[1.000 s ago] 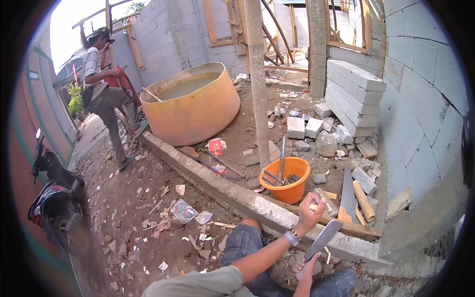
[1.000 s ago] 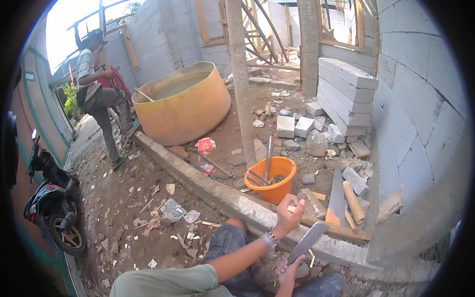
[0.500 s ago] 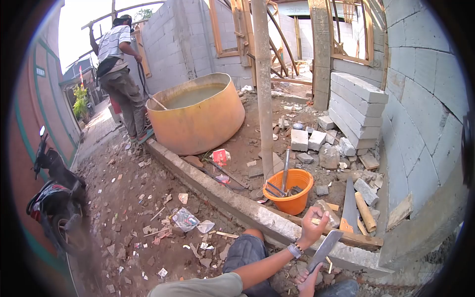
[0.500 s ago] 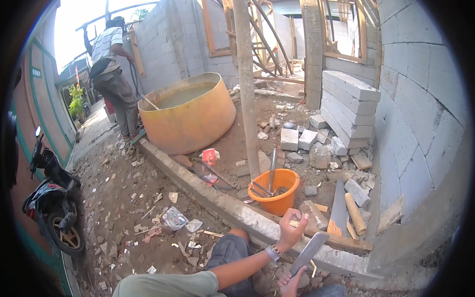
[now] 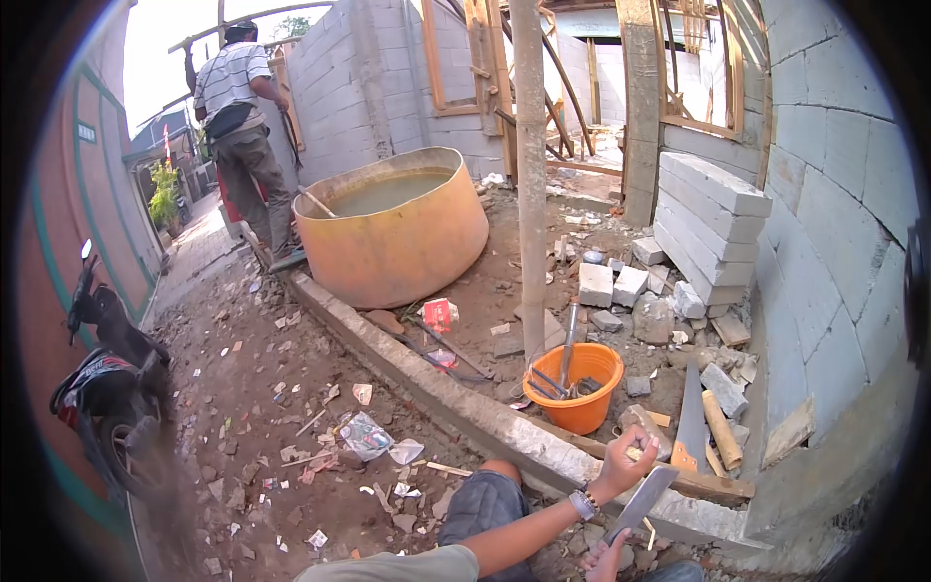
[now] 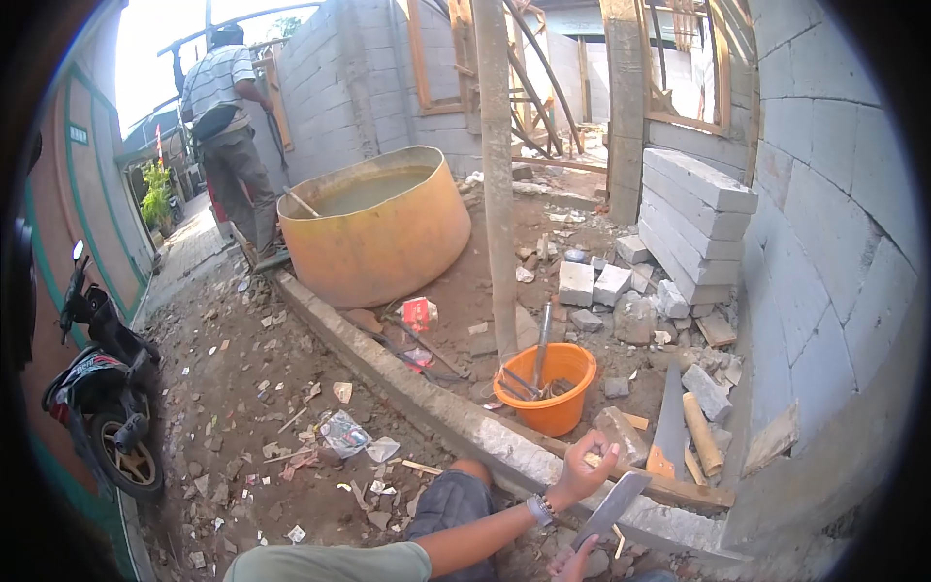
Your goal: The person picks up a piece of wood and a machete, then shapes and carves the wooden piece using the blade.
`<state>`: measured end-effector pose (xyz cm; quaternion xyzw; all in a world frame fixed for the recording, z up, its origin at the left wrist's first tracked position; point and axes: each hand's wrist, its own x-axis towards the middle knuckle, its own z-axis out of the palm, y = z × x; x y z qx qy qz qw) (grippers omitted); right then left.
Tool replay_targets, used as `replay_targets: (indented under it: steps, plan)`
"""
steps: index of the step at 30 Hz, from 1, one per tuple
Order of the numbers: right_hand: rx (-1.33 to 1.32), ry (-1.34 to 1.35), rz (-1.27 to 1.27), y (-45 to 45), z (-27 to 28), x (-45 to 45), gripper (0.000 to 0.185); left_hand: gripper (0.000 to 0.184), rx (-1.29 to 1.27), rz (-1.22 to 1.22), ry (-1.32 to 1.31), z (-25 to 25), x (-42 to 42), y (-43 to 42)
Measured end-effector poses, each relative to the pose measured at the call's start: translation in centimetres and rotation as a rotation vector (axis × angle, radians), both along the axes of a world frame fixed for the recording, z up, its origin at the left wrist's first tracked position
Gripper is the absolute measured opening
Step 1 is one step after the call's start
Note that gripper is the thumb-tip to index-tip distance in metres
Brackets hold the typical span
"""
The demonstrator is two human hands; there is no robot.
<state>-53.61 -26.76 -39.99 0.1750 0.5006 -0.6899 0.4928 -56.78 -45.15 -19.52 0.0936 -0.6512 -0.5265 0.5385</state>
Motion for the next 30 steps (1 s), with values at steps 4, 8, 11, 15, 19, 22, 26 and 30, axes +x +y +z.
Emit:
replay_targets:
  steps: [4,8,11,15,19,22,26,30]
  plan:
    - [0.008,0.005,-0.006,0.0,0.1,0.3,0.087,0.020,-0.012,-0.040,-0.018,0.1,0.3,0.0]
    - [0.008,0.007,-0.010,0.0,0.1,0.6,0.090,0.017,-0.003,-0.023,-0.006,-0.1,0.4,-0.2]
    - [0.012,0.008,-0.008,-0.2,0.1,0.6,0.093,0.018,-0.002,-0.020,-0.017,-0.5,0.3,-0.3]
    - [0.020,0.026,-0.001,-0.3,-0.1,0.6,0.096,0.018,0.001,-0.025,-0.036,-0.2,0.7,-0.4]
    - [-0.009,0.089,0.013,0.0,1.7,1.7,0.098,0.019,0.079,-0.001,-0.015,-0.7,0.9,-0.9]
    - [-0.047,-0.076,-0.063,-1.0,-1.1,0.9,0.104,0.019,0.171,-0.028,0.017,-1.9,1.1,-1.2]
    - [-0.086,-0.021,-0.021,-0.9,-1.2,0.9,0.113,0.019,0.195,-0.039,0.005,-2.5,1.5,-1.7]
    - [-0.036,-0.020,-0.040,-0.7,-0.4,1.0,0.117,0.019,0.237,-0.048,0.044,-2.2,1.5,-1.8]
